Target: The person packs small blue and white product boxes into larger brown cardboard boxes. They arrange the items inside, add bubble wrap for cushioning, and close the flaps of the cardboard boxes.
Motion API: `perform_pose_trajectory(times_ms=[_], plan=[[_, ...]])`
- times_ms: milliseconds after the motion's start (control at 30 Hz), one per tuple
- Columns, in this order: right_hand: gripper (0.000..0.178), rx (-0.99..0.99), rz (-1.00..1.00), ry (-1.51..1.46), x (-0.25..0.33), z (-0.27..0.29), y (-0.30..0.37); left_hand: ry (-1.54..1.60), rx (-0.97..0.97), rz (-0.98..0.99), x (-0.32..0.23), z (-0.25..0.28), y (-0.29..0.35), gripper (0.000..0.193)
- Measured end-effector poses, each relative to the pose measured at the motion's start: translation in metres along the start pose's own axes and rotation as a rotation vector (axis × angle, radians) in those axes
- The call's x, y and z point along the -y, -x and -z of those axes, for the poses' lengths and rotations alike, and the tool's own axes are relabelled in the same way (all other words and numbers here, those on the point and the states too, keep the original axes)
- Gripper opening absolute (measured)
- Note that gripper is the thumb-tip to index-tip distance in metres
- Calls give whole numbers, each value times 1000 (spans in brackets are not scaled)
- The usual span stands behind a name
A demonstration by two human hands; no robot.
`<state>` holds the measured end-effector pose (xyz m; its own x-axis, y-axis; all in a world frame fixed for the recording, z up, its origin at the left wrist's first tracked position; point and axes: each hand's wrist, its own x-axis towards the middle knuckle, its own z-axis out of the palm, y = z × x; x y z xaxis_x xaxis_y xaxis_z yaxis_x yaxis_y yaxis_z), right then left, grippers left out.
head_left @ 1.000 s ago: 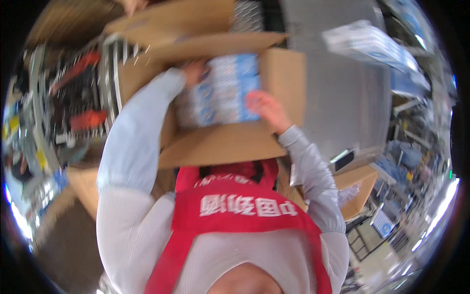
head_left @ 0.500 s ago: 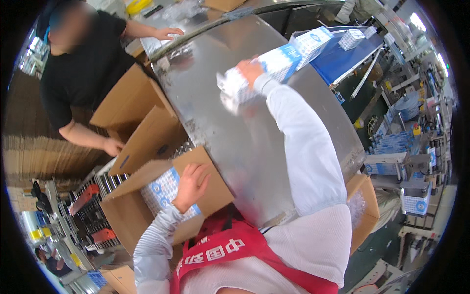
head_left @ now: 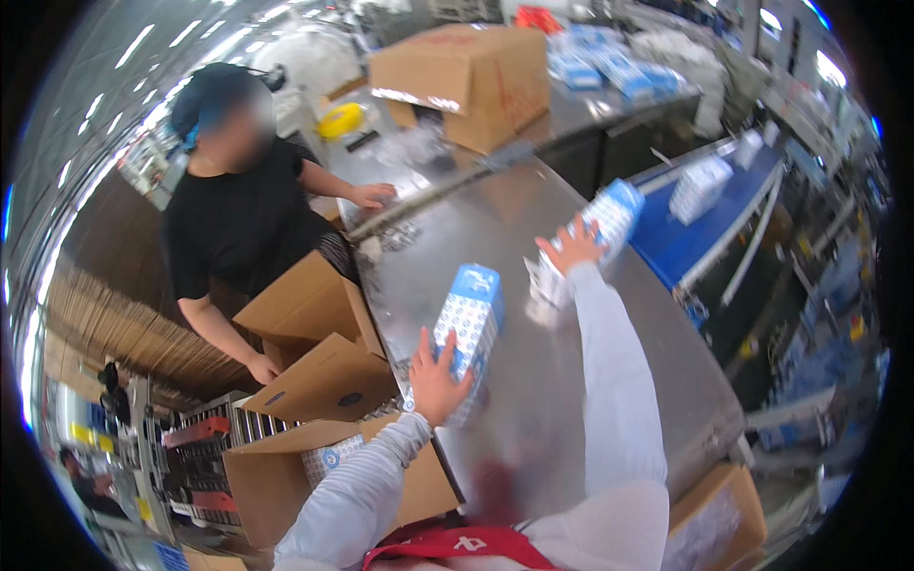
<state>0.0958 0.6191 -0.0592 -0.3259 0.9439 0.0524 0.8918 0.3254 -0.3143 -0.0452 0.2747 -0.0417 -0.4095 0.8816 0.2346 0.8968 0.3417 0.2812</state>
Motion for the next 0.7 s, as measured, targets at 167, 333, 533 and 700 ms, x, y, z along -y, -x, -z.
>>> perform_pose_trajectory(times_ms=[167, 333, 533, 700], plan=[[81, -8, 159, 21, -23, -2, 59, -15, 117, 78, -14, -23, -9, 74], [68, 90, 564, -28, 18, -7, 208, 7, 160, 108, -15, -9, 9, 75], [54, -12, 618, -367, 32, -22, 331, -5, 36, -23, -26, -2, 63, 74], [50, -243, 614, -259, 71, -35, 194, -50, 37, 9, -13, 20, 51, 80]])
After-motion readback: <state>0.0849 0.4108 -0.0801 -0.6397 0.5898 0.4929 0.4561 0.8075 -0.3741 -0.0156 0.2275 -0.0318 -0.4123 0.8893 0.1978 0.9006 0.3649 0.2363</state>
